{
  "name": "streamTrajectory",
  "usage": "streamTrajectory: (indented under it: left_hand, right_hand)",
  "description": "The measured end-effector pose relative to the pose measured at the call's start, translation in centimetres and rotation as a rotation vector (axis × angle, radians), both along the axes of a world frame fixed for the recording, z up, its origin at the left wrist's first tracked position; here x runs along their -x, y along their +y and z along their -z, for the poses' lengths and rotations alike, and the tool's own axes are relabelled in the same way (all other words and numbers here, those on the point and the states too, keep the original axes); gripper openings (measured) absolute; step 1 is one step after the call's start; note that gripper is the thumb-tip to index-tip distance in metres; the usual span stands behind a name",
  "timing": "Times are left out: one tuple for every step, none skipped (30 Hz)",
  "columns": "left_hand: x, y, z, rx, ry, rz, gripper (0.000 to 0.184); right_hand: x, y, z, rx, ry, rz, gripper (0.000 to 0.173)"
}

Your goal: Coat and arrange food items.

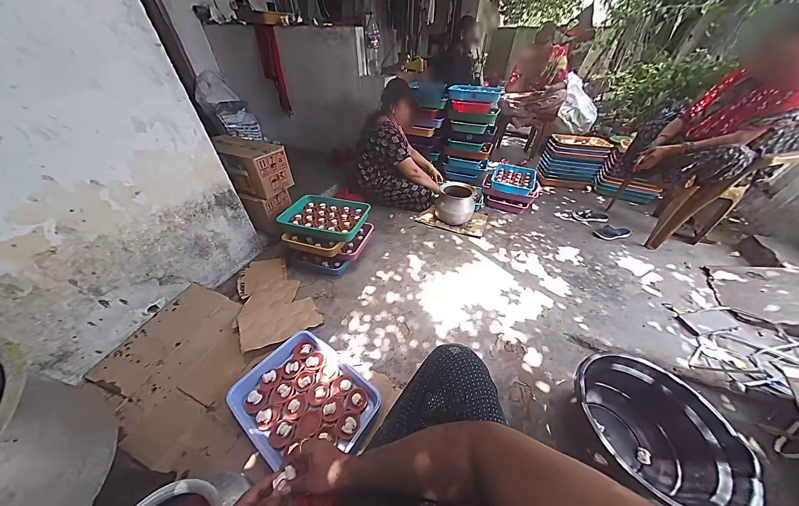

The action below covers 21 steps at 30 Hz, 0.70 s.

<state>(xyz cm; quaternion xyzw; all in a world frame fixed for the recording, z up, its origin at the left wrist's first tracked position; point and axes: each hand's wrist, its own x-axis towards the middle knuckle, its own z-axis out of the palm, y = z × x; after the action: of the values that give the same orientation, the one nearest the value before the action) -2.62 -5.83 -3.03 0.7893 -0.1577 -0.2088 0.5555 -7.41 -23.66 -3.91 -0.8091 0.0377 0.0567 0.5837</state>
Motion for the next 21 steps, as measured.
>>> streamTrajectory:
  left_hand:
    - [0.1,0.2,-0.1,0.001,0.047,-0.021,0.027]
    - [0.0,0.4,-0.1,0.009,0.097,-0.044,0.026]
    - [0.0,0.6,0.1,0.029,0.142,-0.067,0.025]
    - [-0.2,0.7,0.5,0.069,0.169,-0.079,0.026]
    - [-0.5,0.8,0.9,0.118,0.177,-0.080,0.028]
    - [-0.7,1.0,1.3,0.152,0.169,-0.065,0.031]
    - [-0.8,1.0,1.2,0.166,0.160,-0.043,0.035]
    - [-0.9,1.0,0.8,0.163,0.147,-0.026,0.036]
    - [-1.0,1.0,0.3,0.148,0.128,-0.009,0.035]
    - [-1.2,1.3,-0.1,0.116,0.112,0.004,0.034]
    - [-1.4,1.6,-0.5,0.073,0.094,0.012,0.032]
    - [-1.6,2.0,-0.9,0.031,0.083,0.011,0.030]
    - [-2.0,2.6,-1.2,-0.008,0.073,-0.002,0.029]
    - [-2.6,3.3,-1.5,-0.028,0.036,-0.022,0.028]
    - [-3.5,4.3,-2.0,-0.051,-0.020,-0.048,0.028]
    - [-4.8,5.4,-2.6,-0.098,-0.081,-0.086,0.027]
    - [-6.4,6.7,-3.1,-0.146,-0.146,-0.123,0.027]
    - [-7.8,8.1,-3.4,-0.215,-0.199,-0.154,0.027]
    - [-9.0,9.5,-3.6,-0.288,-0.237,-0.176,0.028]
    - [-10.0,10.7,-3.9,-0.394,-0.238,-0.189,0.030]
    - [-10.6,11.7,-4.0,-0.500,-0.218,-0.205,0.032]
  right_hand:
    - [-0.1,0.2,-0.1,0.031,0.010,0.003,0.036]
    - [-0.3,0.3,0.0,0.047,0.018,0.011,0.033]
    - [-0.5,0.4,-0.1,0.050,0.027,0.019,0.031]
    - [-0.7,0.4,-0.2,0.044,0.044,0.029,0.029]
    - [-0.9,0.2,-0.4,0.035,0.058,0.041,0.028]
    - [-1.0,0.2,-0.5,0.021,0.070,0.054,0.026]
    - [-1.0,0.1,-0.6,0.006,0.072,0.070,0.026]
    - [-0.9,0.0,-0.8,-0.010,0.066,0.083,0.025]
    - [-0.9,0.1,-1.0,-0.025,0.063,0.084,0.024]
    - [-0.8,0.2,-1.3,-0.041,0.067,0.074,0.025]
    - [-0.8,0.4,-1.2,-0.072,0.067,0.064,0.026]
    - [-0.8,0.6,-0.9,-0.113,0.078,0.054,0.030]
    - [-0.8,1.0,-0.5,-0.141,0.106,0.039,0.037]
    - [-0.7,1.3,-0.2,-0.125,0.154,0.006,0.048]
    - [-0.6,1.4,0.0,-0.034,0.196,-0.062,0.054]
    - [-0.5,1.4,0.1,0.128,0.222,-0.167,0.055]
    - [-0.4,1.2,0.0,0.324,0.244,-0.311,0.051]
    - [0.0,1.2,0.0,0.524,0.274,-0.465,0.046]
    - [0.5,1.5,-0.1,0.677,0.319,-0.620,0.040]
    - [1.1,1.9,-0.2,0.779,0.369,-0.752,0.035]
    - [1.6,2.4,-0.7,0.824,0.436,-0.863,0.035]
